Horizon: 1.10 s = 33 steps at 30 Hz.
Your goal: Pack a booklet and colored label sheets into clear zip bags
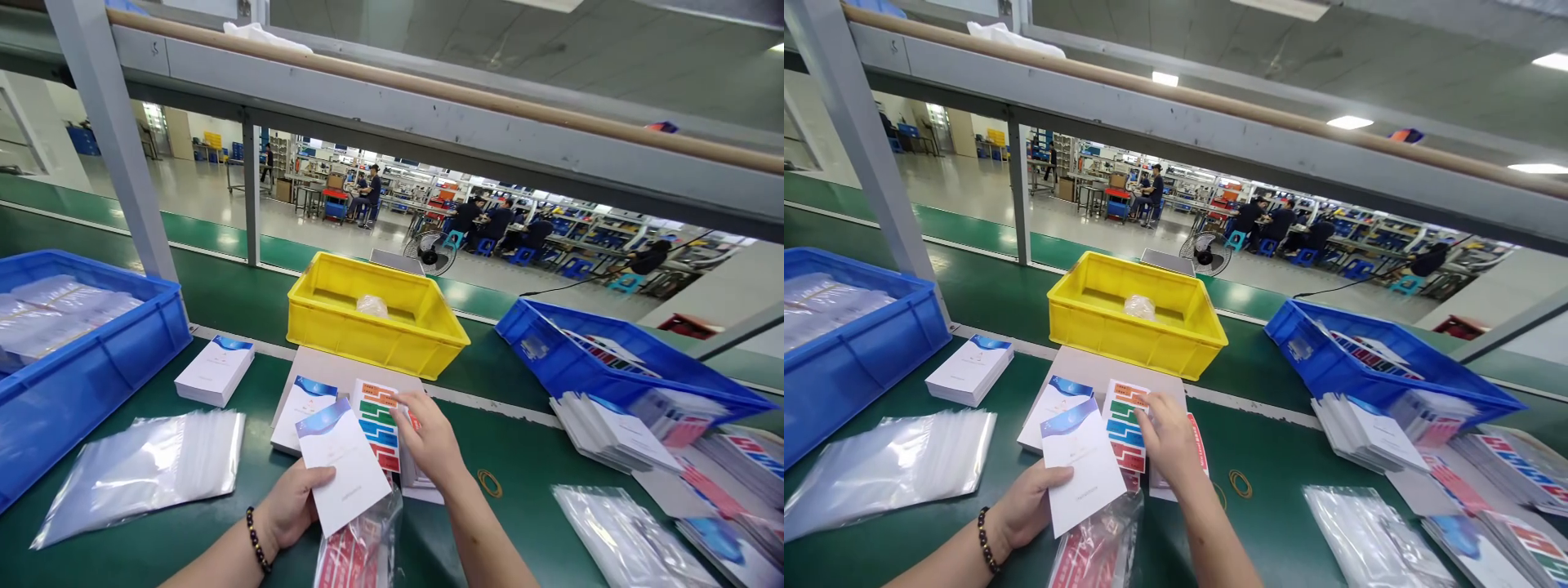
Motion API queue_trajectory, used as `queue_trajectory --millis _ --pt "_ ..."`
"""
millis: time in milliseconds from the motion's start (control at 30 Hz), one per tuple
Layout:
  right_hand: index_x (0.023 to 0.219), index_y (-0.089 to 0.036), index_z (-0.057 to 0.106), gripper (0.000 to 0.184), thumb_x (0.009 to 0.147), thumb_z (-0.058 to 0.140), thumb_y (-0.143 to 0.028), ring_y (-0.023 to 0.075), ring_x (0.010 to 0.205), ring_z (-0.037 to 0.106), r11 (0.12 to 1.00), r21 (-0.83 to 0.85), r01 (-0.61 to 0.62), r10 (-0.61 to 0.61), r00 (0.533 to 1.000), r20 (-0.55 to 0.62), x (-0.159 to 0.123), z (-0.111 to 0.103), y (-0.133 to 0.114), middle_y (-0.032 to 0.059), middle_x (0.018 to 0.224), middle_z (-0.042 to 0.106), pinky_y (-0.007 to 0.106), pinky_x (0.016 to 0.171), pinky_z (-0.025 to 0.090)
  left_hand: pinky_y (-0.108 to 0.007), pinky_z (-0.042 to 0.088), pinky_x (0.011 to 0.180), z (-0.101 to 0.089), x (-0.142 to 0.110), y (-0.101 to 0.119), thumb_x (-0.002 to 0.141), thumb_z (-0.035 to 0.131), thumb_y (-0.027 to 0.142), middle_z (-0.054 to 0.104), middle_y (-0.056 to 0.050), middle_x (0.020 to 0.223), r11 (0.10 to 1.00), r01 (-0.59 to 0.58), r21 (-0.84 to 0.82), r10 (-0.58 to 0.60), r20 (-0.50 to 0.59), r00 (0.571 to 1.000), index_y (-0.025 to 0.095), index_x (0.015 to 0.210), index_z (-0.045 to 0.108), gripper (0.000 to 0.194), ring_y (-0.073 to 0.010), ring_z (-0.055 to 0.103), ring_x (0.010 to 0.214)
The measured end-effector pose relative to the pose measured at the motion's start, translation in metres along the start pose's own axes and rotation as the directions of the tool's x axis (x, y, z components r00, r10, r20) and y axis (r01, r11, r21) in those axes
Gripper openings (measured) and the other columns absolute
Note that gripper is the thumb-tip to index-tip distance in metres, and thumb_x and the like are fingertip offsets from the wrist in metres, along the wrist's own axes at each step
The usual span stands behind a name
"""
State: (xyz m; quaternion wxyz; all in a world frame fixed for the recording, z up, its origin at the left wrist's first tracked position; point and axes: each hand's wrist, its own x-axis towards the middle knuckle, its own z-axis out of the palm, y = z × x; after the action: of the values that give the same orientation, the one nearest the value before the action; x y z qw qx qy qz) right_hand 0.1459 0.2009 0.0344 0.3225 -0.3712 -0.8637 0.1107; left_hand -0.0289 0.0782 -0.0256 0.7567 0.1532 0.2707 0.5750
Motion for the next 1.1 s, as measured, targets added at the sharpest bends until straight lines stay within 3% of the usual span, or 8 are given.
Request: queue_trajectory --millis 100,200,367,600,833,933,1033,1100 --pt "0.106 -0.015 0.058 0.031 0.078 0.054 -0.025 0.0258 0.097 0.056 0.963 -0.141 -0.231 0.239 0.970 0.048 0.017 0.012 0.018 0.0113 0.102 0.063 0.039 0.085 0.042 -0.045 0.041 0.091 0.002 -0.001 0.001 0.062 0.073 0.019 0.069 -0.015 0.103 0.999 -0.001 0.036 0.000 0.053 0.999 0.012 0.112 0.059 0.052 -0.0312 0.063 0.095" --pt "0.104 -0.013 0.059 0.033 0.073 0.057 -0.024 0.0278 0.095 0.057 0.949 -0.157 -0.273 0.284 0.957 0.051 0.024 0.020 0.024 0.0124 0.098 0.064 0.041 0.085 0.040 -0.046 0.040 0.093 0.005 -0.003 0.003 0.061 0.074 0.018 0.068 -0.015 0.103 0.997 0.000 0.071 -0.006 0.093 0.996 0.011 0.104 0.064 0.044 -0.0308 0.063 0.095" --pt "0.085 -0.016 0.061 0.017 0.070 0.056 -0.022 0.0259 0.085 0.057 0.947 -0.090 -0.308 0.312 0.950 0.027 0.023 0.025 0.025 0.0088 0.086 0.064 0.038 0.079 0.040 -0.046 0.041 0.091 0.008 -0.006 0.003 0.061 0.075 0.020 0.067 -0.016 0.105 0.991 0.038 0.126 -0.055 0.130 0.990 0.012 0.104 0.063 0.044 -0.0306 0.063 0.095" --pt "0.078 -0.018 0.063 0.017 0.072 0.053 -0.030 0.0217 0.069 0.058 0.895 0.216 -0.389 0.399 0.917 -0.003 0.021 0.014 0.032 0.0044 0.070 0.063 0.033 0.066 0.043 -0.043 0.044 0.085 0.010 -0.009 0.003 0.055 0.077 0.018 0.069 -0.015 0.099 0.976 0.093 0.197 -0.125 0.157 0.980 0.011 0.100 0.065 0.047 -0.0306 0.063 0.093" --pt "0.077 -0.017 0.063 0.040 0.072 0.055 -0.055 0.0175 0.057 0.058 0.670 0.611 -0.422 0.553 0.833 -0.030 0.015 -0.013 0.045 0.0036 0.064 0.064 0.030 0.057 0.047 -0.041 0.045 0.081 0.014 -0.010 0.004 0.051 0.078 0.019 0.068 -0.016 0.102 0.952 0.186 0.245 -0.225 0.145 0.963 0.011 0.102 0.065 0.054 -0.0315 0.063 0.093" --pt "0.072 -0.016 0.062 0.042 0.065 0.062 -0.058 0.0161 0.046 0.056 0.568 0.690 -0.449 0.580 0.813 0.051 0.002 -0.016 0.034 0.0019 0.053 0.061 0.029 0.048 0.046 -0.042 0.043 0.085 0.016 -0.009 0.003 0.057 0.078 0.029 0.069 -0.017 0.101 0.960 0.201 0.194 -0.223 0.096 0.970 0.009 0.101 0.065 0.051 -0.0315 0.063 0.093" --pt "0.066 -0.015 0.061 0.039 0.061 0.069 -0.052 0.0119 0.036 0.049 0.480 0.693 -0.538 0.519 0.811 0.270 -0.016 -0.007 0.010 0.0004 0.045 0.058 0.023 0.038 0.039 -0.044 0.041 0.089 0.019 -0.009 0.000 0.067 0.066 0.051 0.070 -0.016 0.095 0.971 0.216 0.102 -0.224 0.077 0.971 0.009 0.097 0.065 0.052 -0.0307 0.063 0.093" --pt "0.064 -0.014 0.060 0.036 0.061 0.069 -0.049 0.0092 0.033 0.046 0.451 0.656 -0.605 0.464 0.787 0.407 -0.028 0.003 -0.008 -0.0017 0.043 0.055 0.020 0.035 0.033 -0.043 0.041 0.089 0.020 -0.008 -0.002 0.067 0.063 0.057 0.070 -0.015 0.094 0.971 0.225 0.079 -0.231 0.066 0.971 0.009 0.098 0.064 0.057 -0.0296 0.064 0.092"
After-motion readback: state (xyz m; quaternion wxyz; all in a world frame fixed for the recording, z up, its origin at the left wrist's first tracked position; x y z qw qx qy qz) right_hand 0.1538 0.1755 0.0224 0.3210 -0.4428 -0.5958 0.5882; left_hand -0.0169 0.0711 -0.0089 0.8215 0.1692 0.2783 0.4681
